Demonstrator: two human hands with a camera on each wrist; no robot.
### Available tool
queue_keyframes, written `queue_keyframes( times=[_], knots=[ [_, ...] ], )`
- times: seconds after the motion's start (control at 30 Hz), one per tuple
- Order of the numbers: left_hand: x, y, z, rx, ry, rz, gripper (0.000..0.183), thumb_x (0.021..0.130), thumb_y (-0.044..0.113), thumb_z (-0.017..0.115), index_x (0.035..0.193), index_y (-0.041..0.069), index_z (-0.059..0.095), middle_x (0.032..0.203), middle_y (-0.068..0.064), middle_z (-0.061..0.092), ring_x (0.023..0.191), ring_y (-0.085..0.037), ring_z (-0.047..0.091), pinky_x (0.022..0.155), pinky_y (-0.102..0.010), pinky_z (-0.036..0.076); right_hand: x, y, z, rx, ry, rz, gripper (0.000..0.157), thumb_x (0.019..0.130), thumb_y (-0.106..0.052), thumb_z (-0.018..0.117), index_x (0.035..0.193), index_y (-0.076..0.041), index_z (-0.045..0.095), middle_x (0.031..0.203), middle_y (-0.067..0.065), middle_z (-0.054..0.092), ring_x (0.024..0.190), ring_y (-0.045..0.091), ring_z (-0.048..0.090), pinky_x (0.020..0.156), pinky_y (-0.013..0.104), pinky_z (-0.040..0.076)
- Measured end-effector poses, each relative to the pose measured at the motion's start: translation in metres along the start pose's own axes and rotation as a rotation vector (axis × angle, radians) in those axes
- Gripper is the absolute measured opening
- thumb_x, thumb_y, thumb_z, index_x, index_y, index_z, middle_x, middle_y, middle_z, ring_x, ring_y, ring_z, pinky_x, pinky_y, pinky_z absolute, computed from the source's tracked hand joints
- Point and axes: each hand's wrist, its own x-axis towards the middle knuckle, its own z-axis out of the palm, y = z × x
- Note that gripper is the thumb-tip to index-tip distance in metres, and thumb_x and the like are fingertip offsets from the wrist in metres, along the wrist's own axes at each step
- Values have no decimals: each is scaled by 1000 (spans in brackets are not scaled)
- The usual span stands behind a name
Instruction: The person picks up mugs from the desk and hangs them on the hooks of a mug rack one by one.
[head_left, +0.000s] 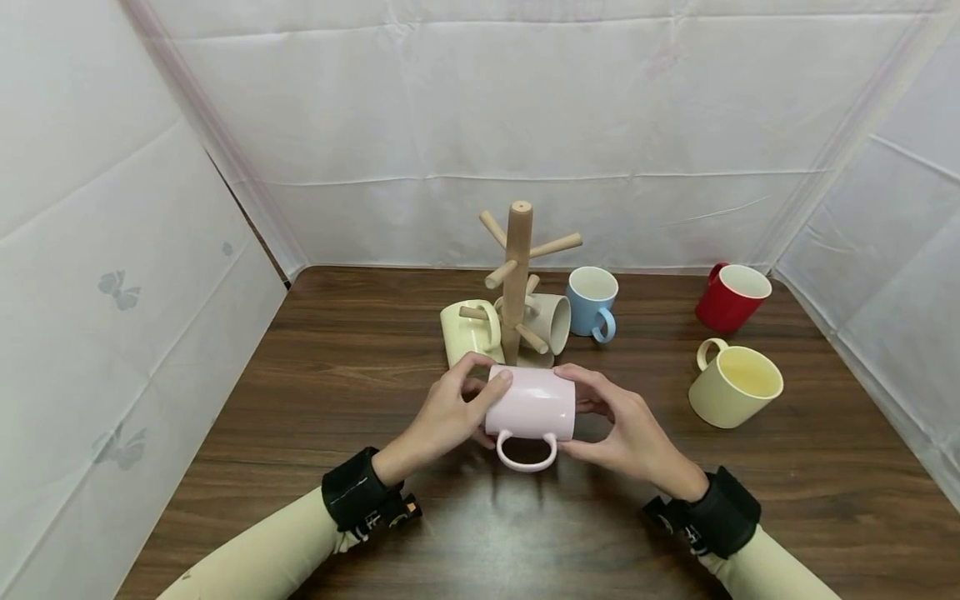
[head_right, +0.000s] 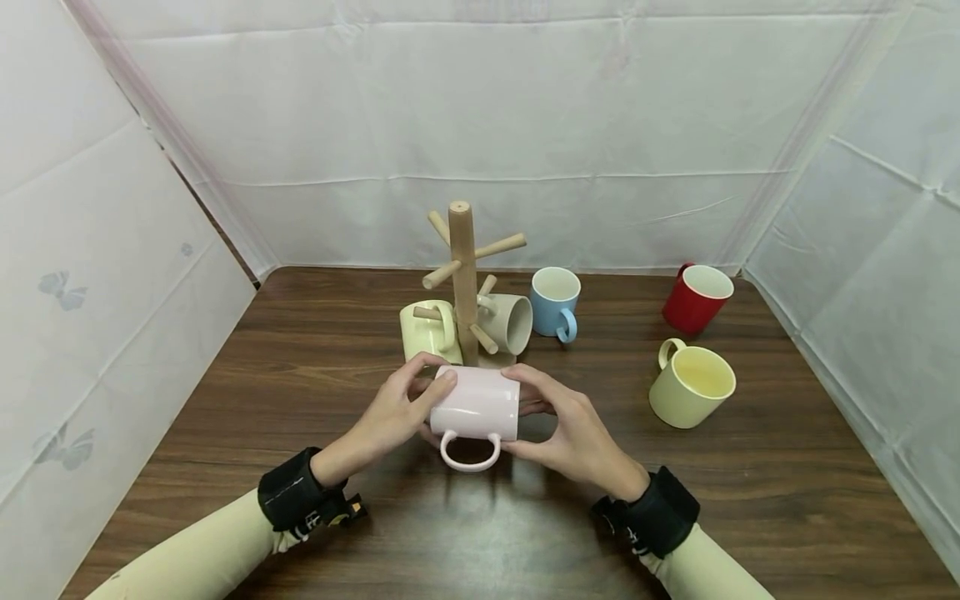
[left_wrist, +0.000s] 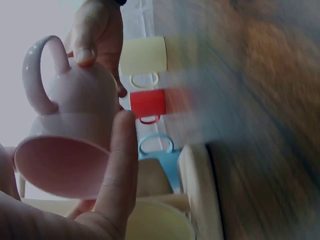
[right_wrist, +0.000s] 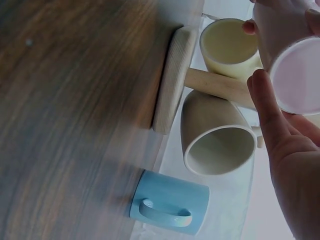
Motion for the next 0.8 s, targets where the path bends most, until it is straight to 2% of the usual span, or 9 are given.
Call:
queue_keyframes(
  times=[0.1, 0.23, 0.33, 0.47, 0.57, 0.7, 0.8],
  knots=[
    [-1, 0, -3, 85, -10, 79, 35, 94, 29, 55, 123, 14, 47, 101, -17, 64, 67, -26, 64, 52, -40, 55, 0, 2, -3, 18, -1, 27, 76, 61, -2, 82, 128, 1, 46, 120, 11, 56, 92, 21, 59, 68, 38, 55],
    [-3, -3, -8, 207, -38, 262, 48, 89, 22, 63, 132, 17, 43, 120, -11, 58, 85, -18, 63, 64, -38, 55, -1, 5, -8, 82, -14, 95, 76, 64, -3, 81, 130, -2, 45, 118, 7, 58, 91, 21, 60, 69, 38, 55],
    [-3, -6, -12, 278, -63, 396, 65, 80, 18, 72, 136, 18, 39, 128, -8, 52, 95, -15, 60, 74, -39, 54, -2, 7, -12, 145, -34, 148, 75, 66, -5, 80, 132, -5, 44, 119, 7, 58, 90, 21, 61, 70, 39, 54],
    [-1, -7, -15, 343, -72, 566, 84, 64, 14, 84, 136, 10, 39, 132, -9, 47, 107, -16, 54, 86, -38, 49, -1, 10, -17, 188, -72, 185, 75, 69, -7, 79, 134, -7, 42, 120, 8, 56, 91, 21, 61, 72, 40, 54],
    [0, -7, -16, 373, -80, 684, 89, 56, 13, 87, 132, 1, 41, 136, -11, 42, 119, -25, 45, 91, -37, 45, -2, 12, -19, 211, -95, 203, 75, 71, -8, 78, 135, -7, 41, 122, 9, 55, 94, 22, 61, 74, 40, 54],
    [2, -10, -15, 437, -68, 774, 86, 56, 16, 88, 129, 1, 45, 139, -10, 39, 124, -32, 38, 94, -35, 43, -2, 13, -22, 250, -109, 223, 74, 72, -7, 77, 136, -11, 41, 125, 8, 54, 98, 25, 59, 75, 41, 53],
    [5, -13, -13, 448, -54, 817, 81, 58, 15, 87, 127, 1, 47, 134, -12, 45, 121, -30, 42, 93, -36, 44, -1, 14, -23, 265, -119, 225, 72, 73, -6, 76, 136, -11, 41, 125, 8, 54, 100, 26, 58, 73, 41, 54]
  ],
)
